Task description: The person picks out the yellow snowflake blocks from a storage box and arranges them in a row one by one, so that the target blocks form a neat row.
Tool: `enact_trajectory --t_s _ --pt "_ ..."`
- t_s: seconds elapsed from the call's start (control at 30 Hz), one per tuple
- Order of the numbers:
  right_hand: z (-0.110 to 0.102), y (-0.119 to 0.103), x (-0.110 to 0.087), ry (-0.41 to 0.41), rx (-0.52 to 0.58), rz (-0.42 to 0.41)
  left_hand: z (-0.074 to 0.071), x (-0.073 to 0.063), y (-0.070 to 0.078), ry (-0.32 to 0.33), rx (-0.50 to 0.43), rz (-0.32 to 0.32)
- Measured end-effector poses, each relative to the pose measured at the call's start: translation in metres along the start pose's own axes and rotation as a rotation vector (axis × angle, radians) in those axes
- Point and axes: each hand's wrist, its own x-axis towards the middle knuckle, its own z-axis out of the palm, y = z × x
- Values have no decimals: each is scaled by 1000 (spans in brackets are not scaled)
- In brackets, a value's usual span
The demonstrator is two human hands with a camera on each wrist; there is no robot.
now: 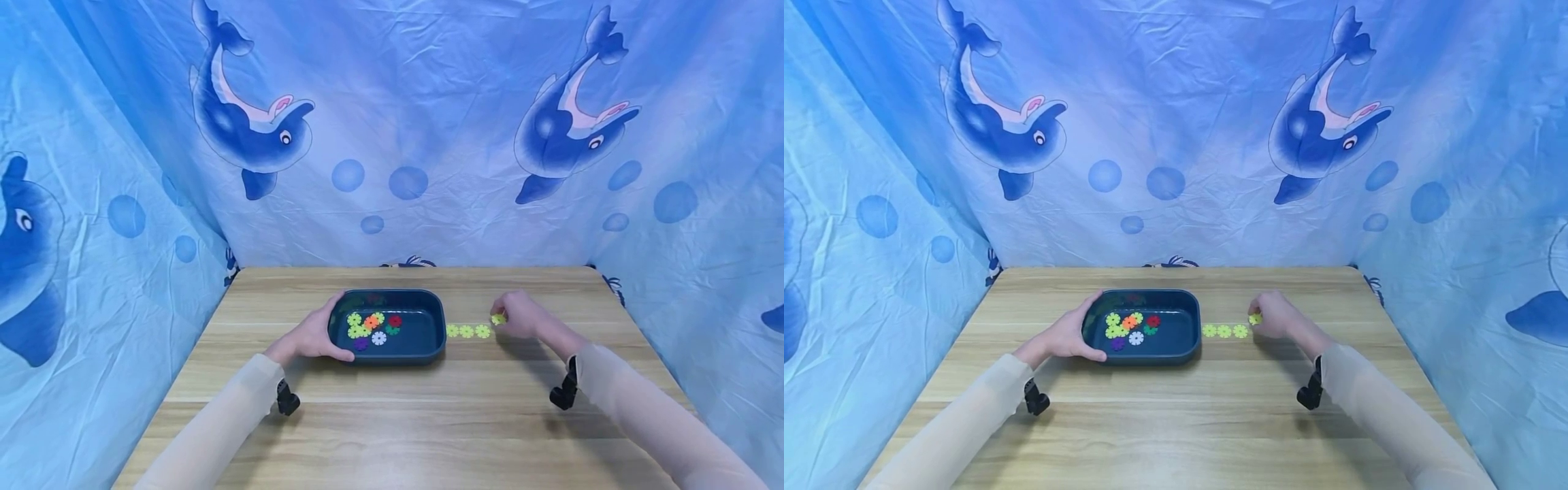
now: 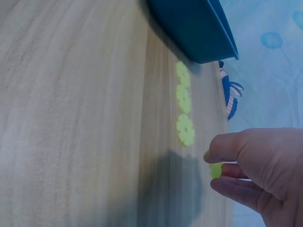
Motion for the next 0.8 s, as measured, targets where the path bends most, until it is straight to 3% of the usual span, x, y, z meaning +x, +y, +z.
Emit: enact_trajectory --t_s 0.8 --pt "21 6 -9 -23 -34 41 -1 2 -2 2 14 17"
